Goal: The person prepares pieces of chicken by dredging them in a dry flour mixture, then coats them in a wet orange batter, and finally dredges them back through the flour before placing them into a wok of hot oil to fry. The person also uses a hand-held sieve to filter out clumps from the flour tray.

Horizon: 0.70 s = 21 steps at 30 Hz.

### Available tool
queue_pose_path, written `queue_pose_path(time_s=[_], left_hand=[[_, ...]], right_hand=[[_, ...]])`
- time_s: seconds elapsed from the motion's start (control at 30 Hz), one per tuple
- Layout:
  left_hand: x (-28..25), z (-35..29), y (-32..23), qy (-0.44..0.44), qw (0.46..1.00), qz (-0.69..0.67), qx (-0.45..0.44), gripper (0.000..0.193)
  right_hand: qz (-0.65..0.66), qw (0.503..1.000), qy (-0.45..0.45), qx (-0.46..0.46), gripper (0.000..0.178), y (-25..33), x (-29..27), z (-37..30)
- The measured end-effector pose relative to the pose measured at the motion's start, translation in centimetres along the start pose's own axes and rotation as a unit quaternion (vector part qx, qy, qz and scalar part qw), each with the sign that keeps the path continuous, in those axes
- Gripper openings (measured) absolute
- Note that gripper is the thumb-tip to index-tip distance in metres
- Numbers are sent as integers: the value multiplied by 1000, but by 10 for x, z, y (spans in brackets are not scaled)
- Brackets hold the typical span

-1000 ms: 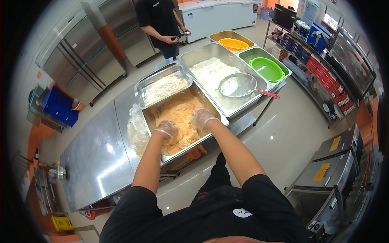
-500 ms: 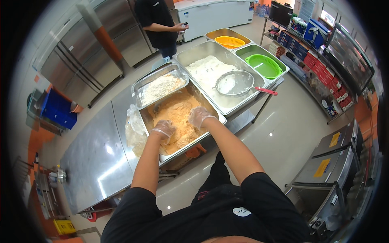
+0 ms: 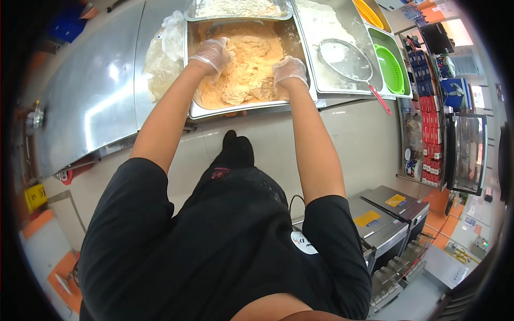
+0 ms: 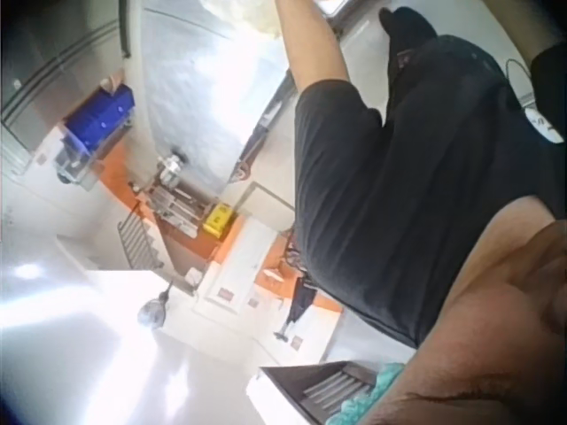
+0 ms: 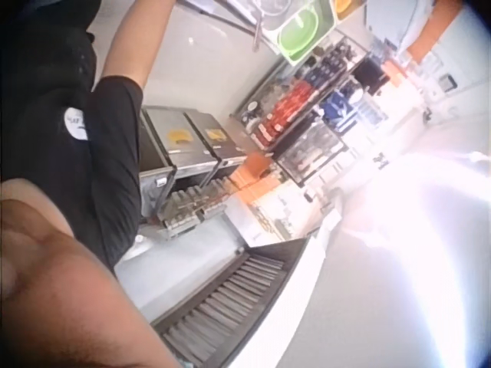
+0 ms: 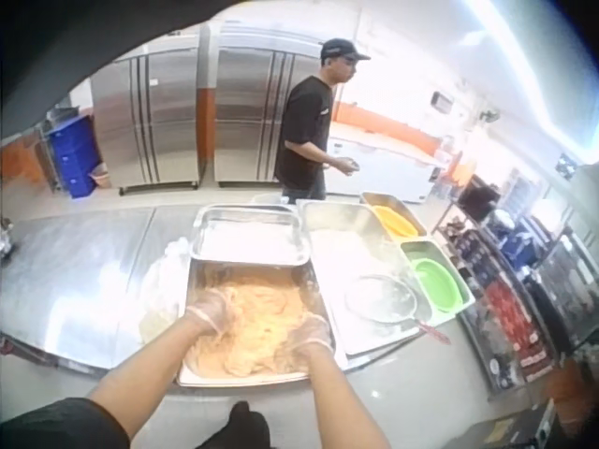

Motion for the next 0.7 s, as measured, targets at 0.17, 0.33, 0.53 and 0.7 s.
queue_pose_path(time_s=[0.17,0.33,0.53,0.7], left_hand=[[23,4,14,148,979,138,13,48],[34,5,11,162,972,151,74,44],[19,0,15,24,1000,2,9,25],[15,1,13,-41,999,0,19,25]], right_hand=[[-124,985,36,-113,26,9,9,-1],[-40,994,89,-44,32,10,19,-2],[-48,990,97,-87,36,45,1,8],[-127,947,199,-216,38,67,38,43]])
Point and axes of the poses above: each hand's wrist, its own z-axis towards the middle knuckle, its own x-axis out of the palm, y = z × x, the point moved 4 cm from there along z, towards the middle knuckle, and after that the axes turned 9 degrees about -z, right-handed, at the moved point
